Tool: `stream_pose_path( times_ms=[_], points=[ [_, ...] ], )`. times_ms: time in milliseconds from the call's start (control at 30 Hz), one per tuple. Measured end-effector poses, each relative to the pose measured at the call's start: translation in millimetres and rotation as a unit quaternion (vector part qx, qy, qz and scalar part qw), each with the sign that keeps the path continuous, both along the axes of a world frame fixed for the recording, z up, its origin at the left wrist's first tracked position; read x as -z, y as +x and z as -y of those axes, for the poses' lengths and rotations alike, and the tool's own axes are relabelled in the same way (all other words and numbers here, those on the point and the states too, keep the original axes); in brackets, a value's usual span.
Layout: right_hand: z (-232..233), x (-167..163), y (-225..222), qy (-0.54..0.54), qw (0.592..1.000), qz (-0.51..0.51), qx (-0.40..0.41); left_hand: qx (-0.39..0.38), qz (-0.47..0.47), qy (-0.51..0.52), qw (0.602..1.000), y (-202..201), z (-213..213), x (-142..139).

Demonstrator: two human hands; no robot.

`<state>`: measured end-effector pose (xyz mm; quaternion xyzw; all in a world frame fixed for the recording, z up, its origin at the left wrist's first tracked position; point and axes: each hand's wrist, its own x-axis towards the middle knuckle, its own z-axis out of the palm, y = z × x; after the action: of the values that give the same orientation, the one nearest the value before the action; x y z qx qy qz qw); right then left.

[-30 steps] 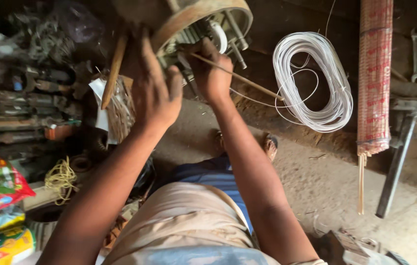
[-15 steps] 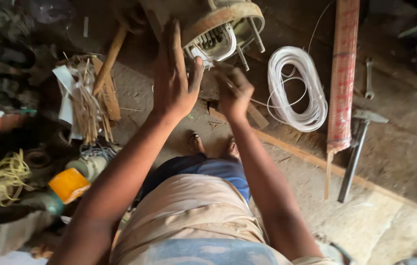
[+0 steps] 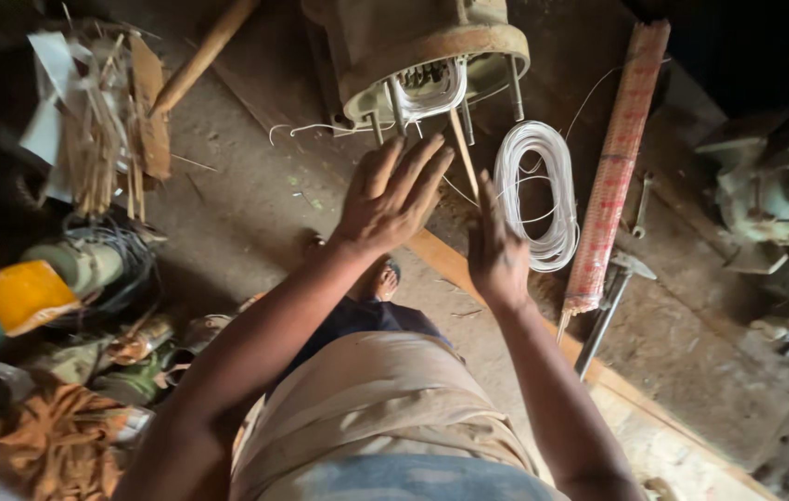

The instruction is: The person winds white insulated wire around the stator poles of a motor using a thin wooden stick to guide and pack the turns. They repeatedly pull wire from a coil, wrap it around the poles, and adjust the winding with the stick.

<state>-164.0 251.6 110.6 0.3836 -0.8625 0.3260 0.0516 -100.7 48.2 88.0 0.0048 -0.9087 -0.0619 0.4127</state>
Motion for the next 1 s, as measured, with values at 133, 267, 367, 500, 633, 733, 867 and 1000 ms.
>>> stream_pose_path(
  times_ms=[133,267,367,500,633,733,867,1000],
  points=[
    [11,-5,-26,0.087,0.994,0.008,0.072,-0.047,0.011,-0.065,0.997,-14,-8,15],
    [24,1,-46,0.089,0.994,0.042,0.057,0.071,0.003,-0.019,0.997,-28,-19,32],
    [26,9,-51,0.079,0.996,0.006,0.039,0.070,0.062,0.126,0.988,-45,-28,36],
    [24,6,-58,0.027,0.993,0.105,0.038,0.035,0.045,0.251,0.966,-69,-24,31],
    [23,-10,-65,0.049,0.999,0.010,0.002,0.020,0.048,0.247,0.968,-82,-17,23],
    [22,-16,-62,0.043,0.993,0.108,0.014,0.048,0.012,0.279,0.959,-85,-12,22],
    [22,-15,-57,0.090,0.988,0.119,0.030,0.057,-0.003,0.291,0.955,-86,-10,25],
    [24,-10,-54,0.065,0.986,0.150,0.030,0.045,0.006,0.288,0.957,-86,-11,26]
  ],
)
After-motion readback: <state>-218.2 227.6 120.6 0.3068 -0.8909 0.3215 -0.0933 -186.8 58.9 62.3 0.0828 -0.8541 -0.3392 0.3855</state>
